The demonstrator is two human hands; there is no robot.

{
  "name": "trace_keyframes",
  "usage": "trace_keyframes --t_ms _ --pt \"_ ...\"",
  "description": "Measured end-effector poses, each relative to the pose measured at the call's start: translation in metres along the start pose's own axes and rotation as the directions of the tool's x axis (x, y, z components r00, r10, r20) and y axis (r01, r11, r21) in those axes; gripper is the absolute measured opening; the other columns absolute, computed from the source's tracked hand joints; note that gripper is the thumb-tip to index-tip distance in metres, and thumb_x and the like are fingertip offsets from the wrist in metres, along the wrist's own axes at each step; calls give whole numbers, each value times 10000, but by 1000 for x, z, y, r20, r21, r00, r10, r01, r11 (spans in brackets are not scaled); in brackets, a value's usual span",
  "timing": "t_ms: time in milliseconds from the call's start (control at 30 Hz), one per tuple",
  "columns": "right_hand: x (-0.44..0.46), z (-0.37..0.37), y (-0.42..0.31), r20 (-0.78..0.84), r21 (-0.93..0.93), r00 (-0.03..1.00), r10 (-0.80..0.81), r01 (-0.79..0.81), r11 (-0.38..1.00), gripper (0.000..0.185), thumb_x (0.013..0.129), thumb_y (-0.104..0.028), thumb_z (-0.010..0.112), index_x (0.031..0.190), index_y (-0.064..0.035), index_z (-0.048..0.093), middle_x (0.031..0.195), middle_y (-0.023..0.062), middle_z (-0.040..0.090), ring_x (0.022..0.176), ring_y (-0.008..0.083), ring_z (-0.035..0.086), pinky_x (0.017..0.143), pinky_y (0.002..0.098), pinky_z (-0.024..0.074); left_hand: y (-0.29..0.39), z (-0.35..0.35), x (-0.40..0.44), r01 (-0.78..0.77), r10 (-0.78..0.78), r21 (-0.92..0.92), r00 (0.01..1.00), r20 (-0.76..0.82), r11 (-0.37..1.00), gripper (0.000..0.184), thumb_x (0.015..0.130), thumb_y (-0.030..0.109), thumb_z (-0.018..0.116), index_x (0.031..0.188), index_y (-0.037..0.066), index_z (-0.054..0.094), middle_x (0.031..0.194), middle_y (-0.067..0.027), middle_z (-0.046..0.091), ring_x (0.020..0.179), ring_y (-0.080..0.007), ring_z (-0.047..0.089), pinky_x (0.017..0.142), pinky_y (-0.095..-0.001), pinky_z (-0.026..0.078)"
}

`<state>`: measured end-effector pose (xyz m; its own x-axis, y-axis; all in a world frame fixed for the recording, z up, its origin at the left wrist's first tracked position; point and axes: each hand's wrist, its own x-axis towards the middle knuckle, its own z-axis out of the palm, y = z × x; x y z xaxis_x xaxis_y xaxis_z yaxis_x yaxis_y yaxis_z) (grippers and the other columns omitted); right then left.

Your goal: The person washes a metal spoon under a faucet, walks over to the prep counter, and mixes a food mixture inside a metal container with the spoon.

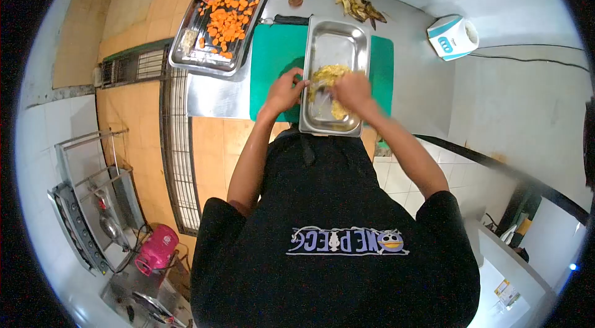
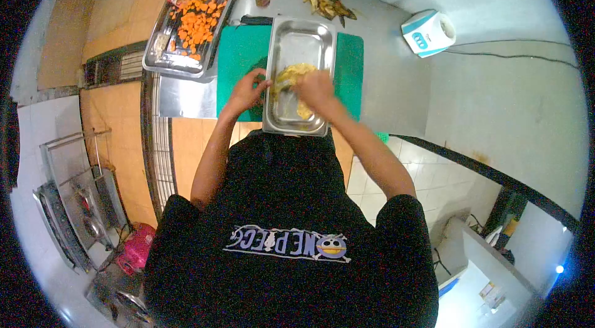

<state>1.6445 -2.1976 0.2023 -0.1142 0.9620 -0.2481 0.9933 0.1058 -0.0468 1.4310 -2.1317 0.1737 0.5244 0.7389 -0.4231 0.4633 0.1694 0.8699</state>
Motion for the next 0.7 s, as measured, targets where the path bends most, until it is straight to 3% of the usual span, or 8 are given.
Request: trace_keyframes --t_ms 133,167,267,400,467,533,567,700 --pt "3 -31 -7 -29 -44 999 34 -35 998 513 842 -578 644 670 -101 729 662 118 687 626 295 696 571 435 532 4 -3 0 -48 49 49 998 -28 998 315 925 279 681 1136 61 594 834 -131 700 537 -231 678 542 -373 517" --pt "-1 -11 -12 -21 -31 999 -48 47 998 505 844 -570 647 680 -101 734 665 118 690 616 296 693 563 436 528 5 -2 -1 -33 35 82 999 -21 996 313 926 279 680 1133 60 597 831 -127 701 542 -230 680 539 -373 515" --pt "-3 16 -19 1 -7 998 -64 64 998 487 848 -561 648 711 -104 747 669 121 692 629 288 699 569 435 532 3 -1 -1 -9 9 -3 1000 -3 1000 308 927 276 674 1126 54 603 817 -130 700 546 -238 676 544 -377 507" --pt "21 -27 0 47 -51 987 154 -152 987 458 827 -539 674 718 -100 747 661 129 682 655 283 706 592 435 551 -9 4 -3 -115 120 74 990 -67 991 296 925 276 668 1115 57 612 795 -134 696 559 -244 670 561 -385 499" --pt "16 -9 -6 -24 -4 996 82 -82 997 452 820 -533 685 720 -96 747 672 128 686 656 282 707 591 428 554 -15 5 3 -181 194 115 974 -113 977 286 920 277 665 1107 66 620 778 -137 689 580 -267 664 584 -398 492" --pt "6 19 -25 -62 -82 989 -133 128 988 432 820 -517 695 732 -98 752 694 127 696 655 274 708 589 417 555 -21 7 6 -190 202 102 972 -124 976 291 920 279 664 1112 64 621 780 -138 688 610 -282 668 599 -404 491" --pt "8 7 -23 122 -79 992 -28 38 996 340 833 -472 686 822 -144 776 817 113 736 779 248 731 648 389 572 -23 8 6 -188 199 88 970 -139 978 297 919 281 662 1117 63 623 782 -139 687 640 -297 673 614 -410 491" --pt "23 -47 12 44 -75 989 139 -136 988 272 827 -382 694 829 -122 773 837 124 737 763 282 729 638 391 571 -9 3 -2 -44 48 44 994 -97 998 307 916 281 667 1128 64 627 791 -143 688 690 -325 676 650 -419 497"
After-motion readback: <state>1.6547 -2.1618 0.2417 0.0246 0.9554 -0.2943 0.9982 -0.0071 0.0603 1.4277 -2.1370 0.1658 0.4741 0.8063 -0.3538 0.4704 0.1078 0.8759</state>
